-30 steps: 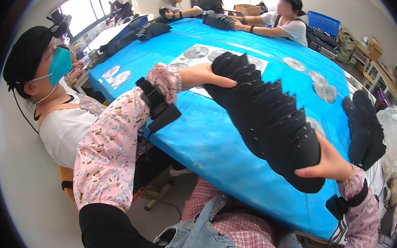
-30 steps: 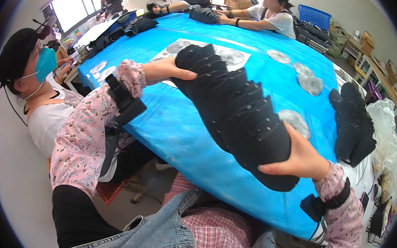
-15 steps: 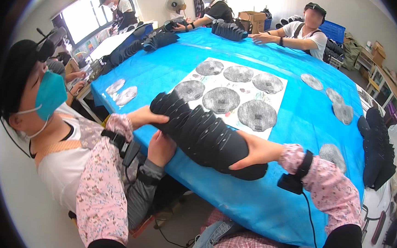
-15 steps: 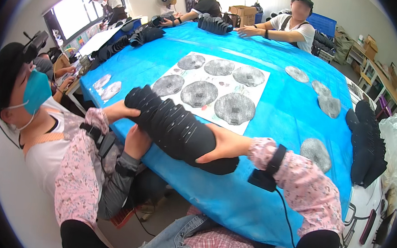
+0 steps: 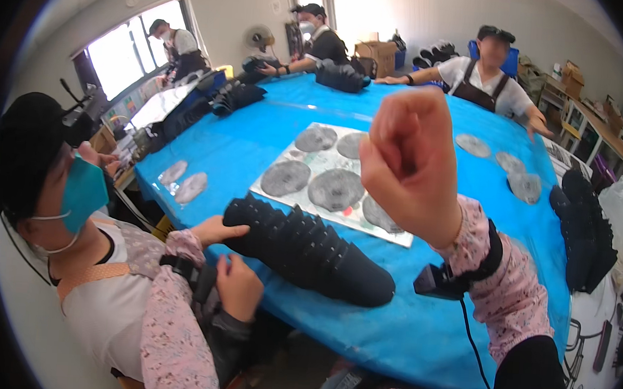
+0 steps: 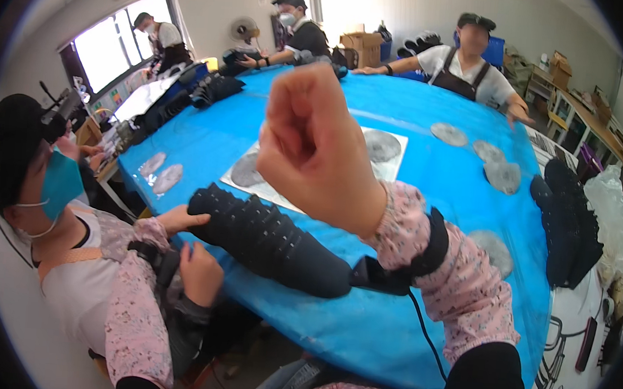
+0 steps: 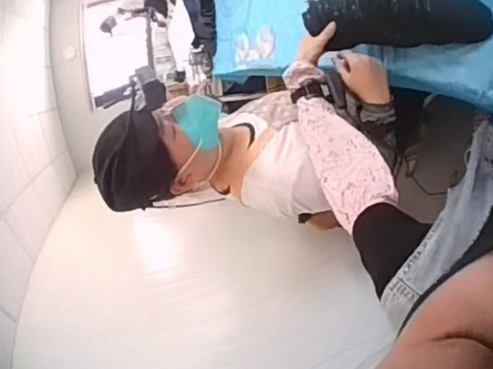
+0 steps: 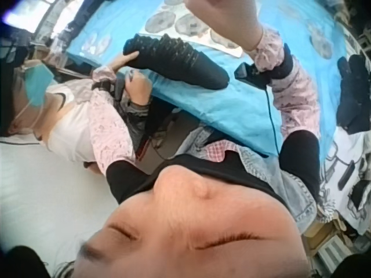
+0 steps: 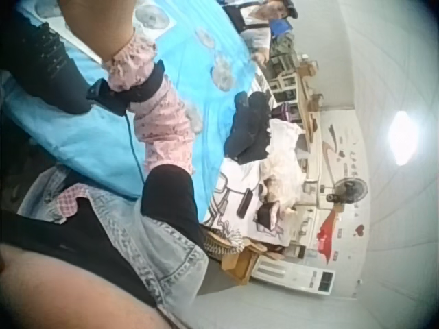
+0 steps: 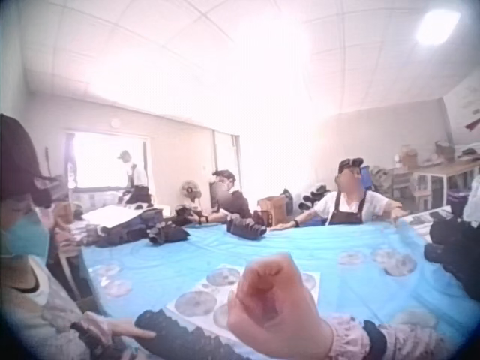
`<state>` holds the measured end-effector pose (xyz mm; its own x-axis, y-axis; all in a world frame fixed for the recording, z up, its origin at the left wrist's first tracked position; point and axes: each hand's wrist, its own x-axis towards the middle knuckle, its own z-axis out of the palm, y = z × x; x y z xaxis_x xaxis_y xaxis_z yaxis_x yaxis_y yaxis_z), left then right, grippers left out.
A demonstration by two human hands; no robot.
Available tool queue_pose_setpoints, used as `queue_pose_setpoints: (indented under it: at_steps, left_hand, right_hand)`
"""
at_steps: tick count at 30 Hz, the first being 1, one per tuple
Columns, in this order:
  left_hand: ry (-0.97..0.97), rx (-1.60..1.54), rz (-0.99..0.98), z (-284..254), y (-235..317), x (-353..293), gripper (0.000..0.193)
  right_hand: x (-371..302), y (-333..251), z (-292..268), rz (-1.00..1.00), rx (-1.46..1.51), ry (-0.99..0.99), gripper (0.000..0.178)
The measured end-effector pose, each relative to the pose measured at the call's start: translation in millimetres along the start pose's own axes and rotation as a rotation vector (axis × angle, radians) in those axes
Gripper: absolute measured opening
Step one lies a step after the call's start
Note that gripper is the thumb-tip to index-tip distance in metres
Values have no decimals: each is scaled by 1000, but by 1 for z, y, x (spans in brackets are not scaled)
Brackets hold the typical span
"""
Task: The recorder is inspecting and organizing various shoe components, specifically black textured upper pieces and grey insoles, at a large table with other workers.
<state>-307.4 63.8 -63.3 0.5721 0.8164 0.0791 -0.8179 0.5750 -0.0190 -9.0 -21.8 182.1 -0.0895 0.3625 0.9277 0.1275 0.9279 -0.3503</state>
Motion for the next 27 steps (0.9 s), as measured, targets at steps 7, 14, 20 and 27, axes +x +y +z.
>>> queue_pose_setpoints:
  at_steps: [7,14,20,27]
  left_hand:
    - [-12,221,-92,-21,-16,-5,36]
    - [185,1290,-147,12,80,40,27]
    - [299,1628,-302,68,84,43,27]
    - [269,1699,-364,80,67,48,29]
  right_hand:
    - [-73,16,-23,539,-668,-961,85]
    - [-150,35,-18,269,-678,-554,80]
    - [15,-50,-17,-552,-788,79,38]
    - [-25,-107,-31,-123,-943,-87,54]
